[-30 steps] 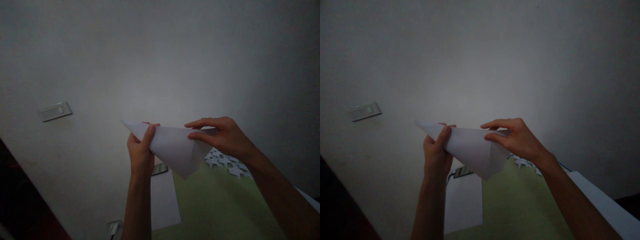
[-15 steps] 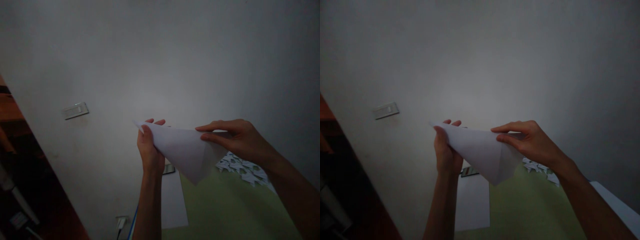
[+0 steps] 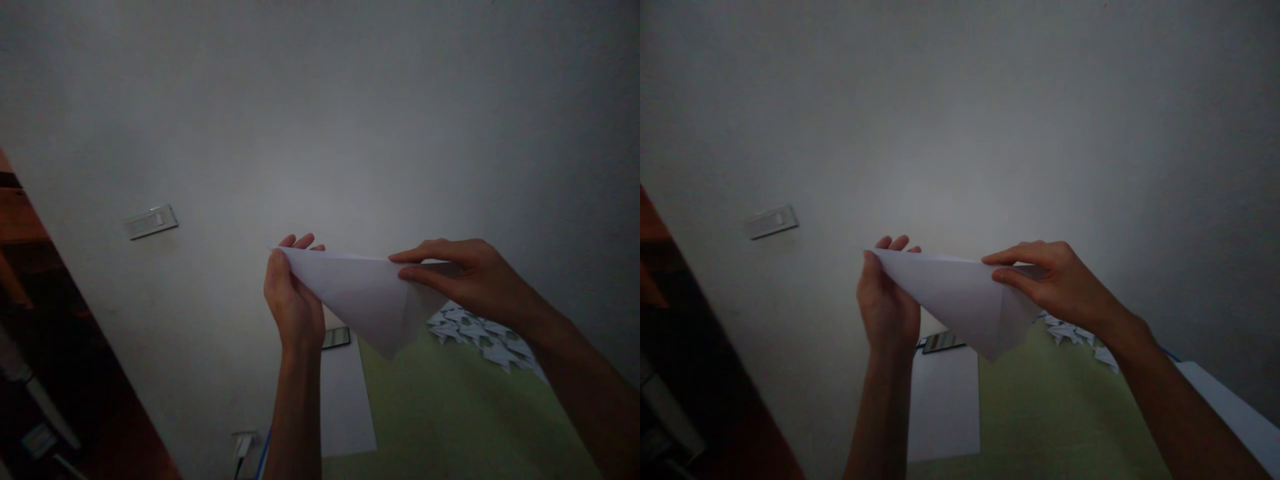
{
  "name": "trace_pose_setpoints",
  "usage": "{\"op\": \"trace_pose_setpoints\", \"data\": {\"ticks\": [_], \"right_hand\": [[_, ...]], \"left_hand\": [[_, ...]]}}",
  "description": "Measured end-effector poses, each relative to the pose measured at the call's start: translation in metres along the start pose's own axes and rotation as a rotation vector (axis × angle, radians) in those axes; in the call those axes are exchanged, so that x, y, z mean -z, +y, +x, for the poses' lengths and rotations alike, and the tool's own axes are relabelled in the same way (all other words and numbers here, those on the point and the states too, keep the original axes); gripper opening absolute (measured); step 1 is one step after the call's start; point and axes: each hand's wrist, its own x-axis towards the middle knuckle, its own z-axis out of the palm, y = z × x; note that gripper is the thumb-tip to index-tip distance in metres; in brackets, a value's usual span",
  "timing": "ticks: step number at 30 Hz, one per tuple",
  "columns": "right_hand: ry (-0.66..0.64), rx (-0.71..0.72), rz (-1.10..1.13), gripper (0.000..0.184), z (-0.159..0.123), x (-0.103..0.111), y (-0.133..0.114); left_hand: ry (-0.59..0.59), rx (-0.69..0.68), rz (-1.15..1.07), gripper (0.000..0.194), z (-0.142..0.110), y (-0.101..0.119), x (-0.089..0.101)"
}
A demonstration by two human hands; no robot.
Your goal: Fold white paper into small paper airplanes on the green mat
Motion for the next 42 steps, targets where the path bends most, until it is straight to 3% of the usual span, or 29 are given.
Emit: {"op": "trace_pose_setpoints", "data": {"ticks": [22,30,38,42], "right_hand": [[0.023,-0.021,-0.035,0.017,-0.001,0.000,0.004],[0.025,-0.041,-0.023,0.017,-0.002,-0.001,0.008],[0.085,-0.120,-0.026,0.018,-0.004,-0.001,0.012],[0.082,-0.128,-0.020,0.018,-0.003,-0.001,0.013]], "left_hand": [[0.161,-0.127,0.055,0.025,0.002,-0.003,0.002],[0.134,-0.123,-0.018,0.027,0.001,-0.003,0.000],[-0.034,-0.078,-0.062,0.033,0.001,-0.004,0.009],[-0.012,-0.097,-0.047,0.033,-0.001,-0.003,0.008]]}}
